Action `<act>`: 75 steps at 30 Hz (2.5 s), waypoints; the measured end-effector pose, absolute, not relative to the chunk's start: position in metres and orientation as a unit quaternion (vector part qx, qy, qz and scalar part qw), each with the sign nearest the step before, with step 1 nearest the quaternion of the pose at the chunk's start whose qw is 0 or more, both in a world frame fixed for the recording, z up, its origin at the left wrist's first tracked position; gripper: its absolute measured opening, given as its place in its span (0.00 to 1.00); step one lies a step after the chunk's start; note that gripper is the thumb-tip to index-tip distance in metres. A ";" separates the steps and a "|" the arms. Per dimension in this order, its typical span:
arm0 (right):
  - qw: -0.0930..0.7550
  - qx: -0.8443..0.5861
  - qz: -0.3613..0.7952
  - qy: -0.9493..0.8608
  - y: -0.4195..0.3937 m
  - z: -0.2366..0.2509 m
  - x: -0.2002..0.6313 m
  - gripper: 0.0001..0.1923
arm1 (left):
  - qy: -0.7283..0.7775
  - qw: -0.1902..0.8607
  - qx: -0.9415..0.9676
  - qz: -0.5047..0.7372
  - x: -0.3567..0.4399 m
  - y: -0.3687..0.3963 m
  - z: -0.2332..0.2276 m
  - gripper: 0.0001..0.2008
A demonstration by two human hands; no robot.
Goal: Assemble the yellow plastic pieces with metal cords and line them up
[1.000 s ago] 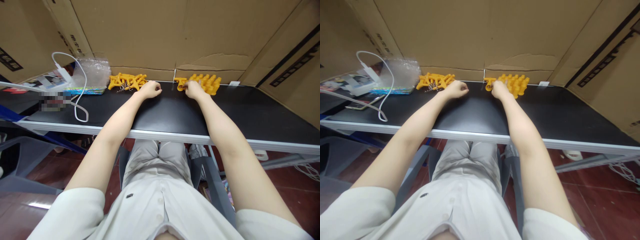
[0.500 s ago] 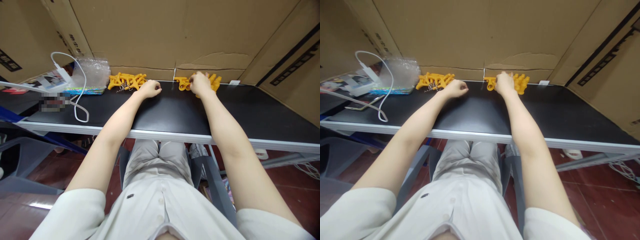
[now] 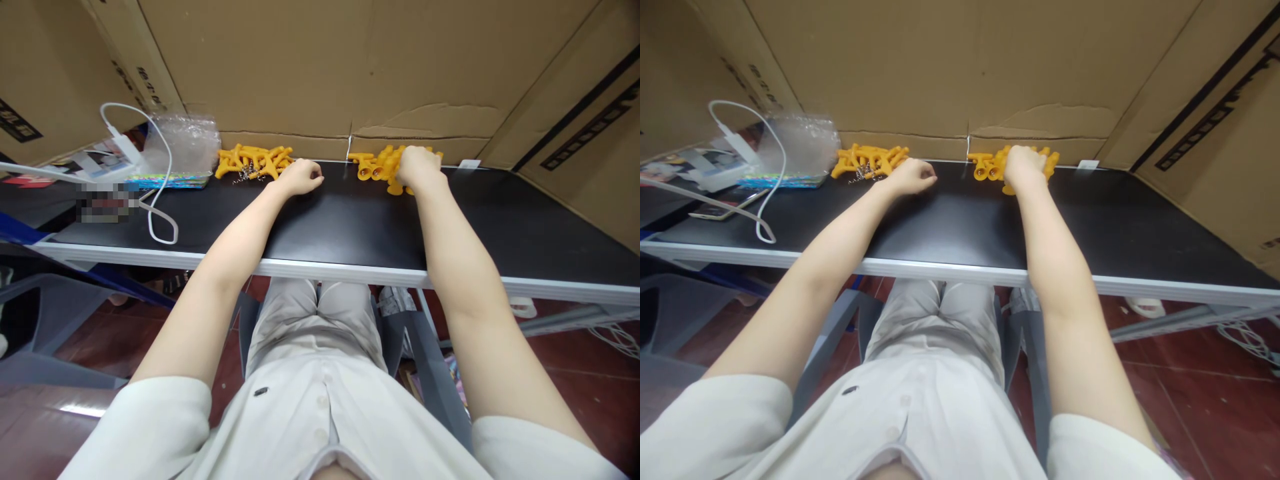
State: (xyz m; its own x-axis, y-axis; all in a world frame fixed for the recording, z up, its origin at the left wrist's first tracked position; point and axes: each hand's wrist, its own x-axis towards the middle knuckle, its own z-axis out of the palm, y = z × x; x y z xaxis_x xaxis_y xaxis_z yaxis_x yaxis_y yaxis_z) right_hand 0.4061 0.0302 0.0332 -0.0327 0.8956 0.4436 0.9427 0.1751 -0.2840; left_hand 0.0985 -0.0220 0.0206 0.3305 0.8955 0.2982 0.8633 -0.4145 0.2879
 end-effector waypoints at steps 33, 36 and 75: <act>0.234 -0.518 -0.018 -0.822 0.016 0.015 0.357 0.16 | 0.788 0.006 0.575 0.222 0.039 -0.012 0.018 0.29; 0.228 -0.514 -0.022 -0.827 0.016 0.015 0.358 0.17 | 0.777 0.011 0.573 0.262 0.034 -0.006 0.013 0.27; 0.208 -0.504 -0.028 -0.838 -0.017 0.015 0.321 0.19 | 0.486 0.434 0.480 0.587 0.113 -0.021 0.038 0.09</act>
